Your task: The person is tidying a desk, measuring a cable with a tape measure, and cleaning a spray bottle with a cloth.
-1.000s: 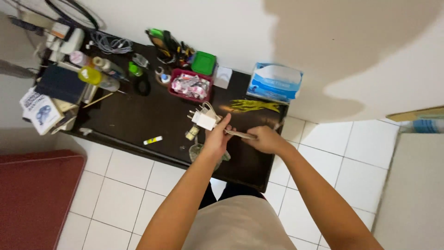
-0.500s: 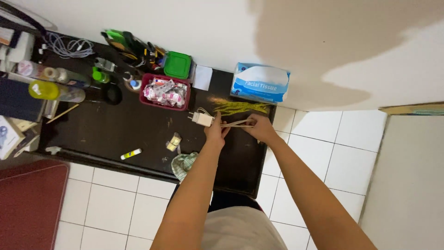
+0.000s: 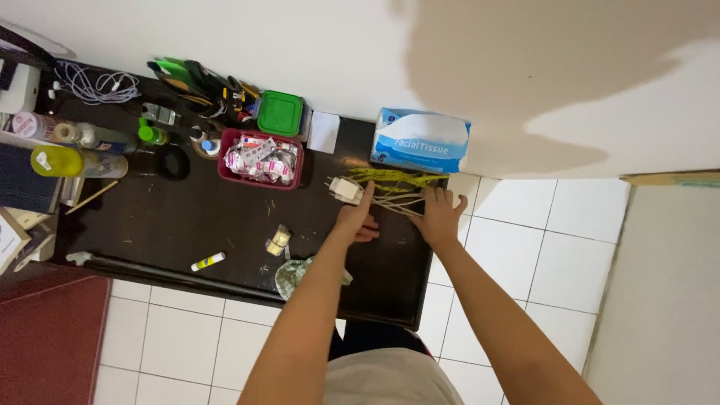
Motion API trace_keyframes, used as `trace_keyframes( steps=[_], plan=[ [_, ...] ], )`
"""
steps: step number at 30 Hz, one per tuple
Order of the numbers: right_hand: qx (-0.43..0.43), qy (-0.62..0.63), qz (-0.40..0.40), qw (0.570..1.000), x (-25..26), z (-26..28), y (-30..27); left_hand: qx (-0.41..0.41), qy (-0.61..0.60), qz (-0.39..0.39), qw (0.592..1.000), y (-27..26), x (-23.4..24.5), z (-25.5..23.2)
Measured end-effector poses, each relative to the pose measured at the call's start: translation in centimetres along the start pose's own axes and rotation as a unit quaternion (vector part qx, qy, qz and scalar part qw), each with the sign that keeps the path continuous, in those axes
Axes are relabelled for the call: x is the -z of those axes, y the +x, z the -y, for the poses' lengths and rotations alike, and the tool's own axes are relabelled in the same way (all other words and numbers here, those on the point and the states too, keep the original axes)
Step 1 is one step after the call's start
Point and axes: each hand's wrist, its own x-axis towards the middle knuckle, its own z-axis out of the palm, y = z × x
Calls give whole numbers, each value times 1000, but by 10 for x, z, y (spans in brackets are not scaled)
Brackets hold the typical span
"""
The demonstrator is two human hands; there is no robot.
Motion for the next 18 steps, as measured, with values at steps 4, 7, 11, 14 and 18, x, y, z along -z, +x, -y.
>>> trace_keyframes(
  steps=[4,7,11,14,18],
  plan=[
    [2,9,-40,999,-7,3,2,9,134,19,991,4,28,17],
    [18,-38,-126,991,-3,8,-1,-139,303,-160,929,21,43,32],
    [62,53,-207,975,5,16,-13,-322,359,-249,840,12,46,40],
    [103,104,-203,968,10,23,-28,-366,459,-228,777,22,38,47],
    [128,64,-78,987,4,28,-44,-399,508,-212,734,36,21,60]
  ],
)
